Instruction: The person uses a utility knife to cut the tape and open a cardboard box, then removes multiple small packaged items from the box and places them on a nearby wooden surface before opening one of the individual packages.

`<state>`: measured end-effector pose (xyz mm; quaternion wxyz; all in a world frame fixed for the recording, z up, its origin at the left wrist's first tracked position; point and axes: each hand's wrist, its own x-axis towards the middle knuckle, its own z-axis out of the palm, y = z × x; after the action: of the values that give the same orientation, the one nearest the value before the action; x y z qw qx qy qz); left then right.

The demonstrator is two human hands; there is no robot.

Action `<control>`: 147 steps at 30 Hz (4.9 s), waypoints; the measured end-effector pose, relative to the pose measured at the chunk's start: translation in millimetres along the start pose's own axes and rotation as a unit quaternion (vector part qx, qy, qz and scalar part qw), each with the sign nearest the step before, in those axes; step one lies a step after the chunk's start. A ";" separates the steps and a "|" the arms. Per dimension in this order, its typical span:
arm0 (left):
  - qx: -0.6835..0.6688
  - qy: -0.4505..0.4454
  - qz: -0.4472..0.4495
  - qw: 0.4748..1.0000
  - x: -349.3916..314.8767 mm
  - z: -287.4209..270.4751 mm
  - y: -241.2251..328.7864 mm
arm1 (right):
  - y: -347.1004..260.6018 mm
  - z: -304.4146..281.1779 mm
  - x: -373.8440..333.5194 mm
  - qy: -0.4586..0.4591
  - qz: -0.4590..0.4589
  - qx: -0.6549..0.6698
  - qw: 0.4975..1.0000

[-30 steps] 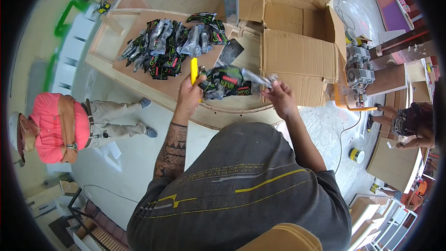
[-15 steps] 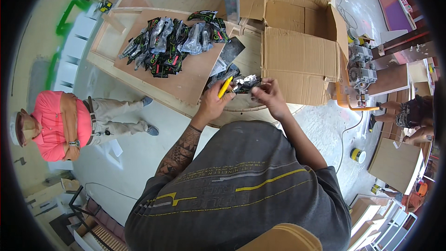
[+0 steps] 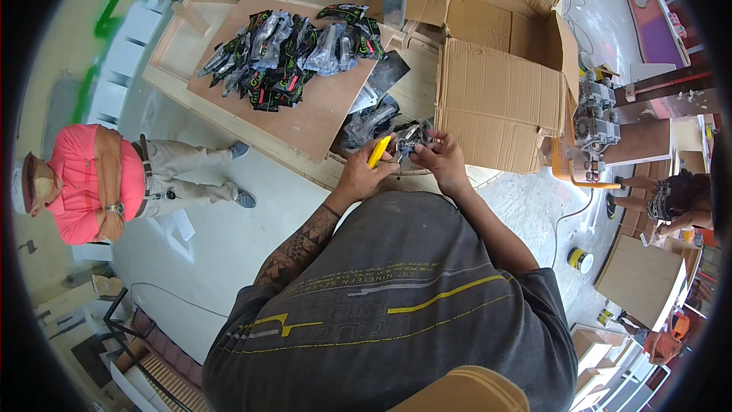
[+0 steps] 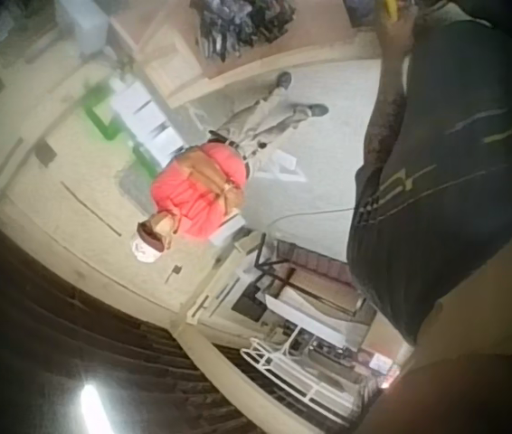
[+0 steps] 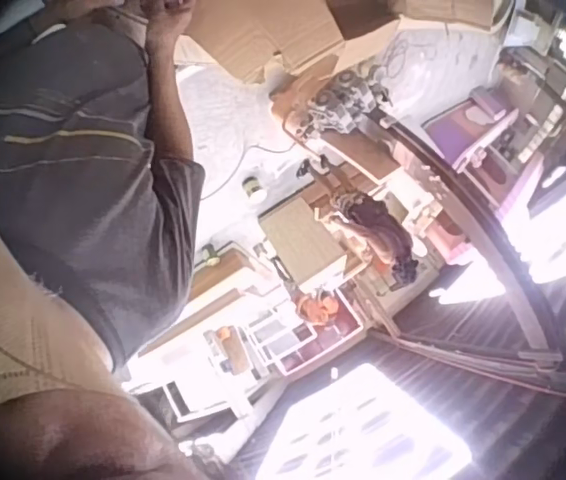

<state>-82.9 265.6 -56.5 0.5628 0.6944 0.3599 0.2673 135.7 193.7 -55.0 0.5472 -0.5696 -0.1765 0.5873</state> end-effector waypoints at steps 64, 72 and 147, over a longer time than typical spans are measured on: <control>-0.003 -0.042 -0.065 0.997 26.1 -6.3 35.4 | -38.2 1.1 -5.3 -0.032 -0.096 -0.177 0.979; -0.017 0.232 -0.093 0.968 8.4 -86.5 14.5 | -183.3 -76.8 108.2 0.144 -0.279 0.018 0.949; 0.027 0.122 0.014 0.992 2.0 2.2 58.8 | -39.7 30.9 -3.9 -0.066 -0.077 0.130 0.986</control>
<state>-68.3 259.6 0.2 0.4917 0.6768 0.4232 0.3479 125.6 216.7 -11.2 0.6475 -0.4381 -0.1780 0.5976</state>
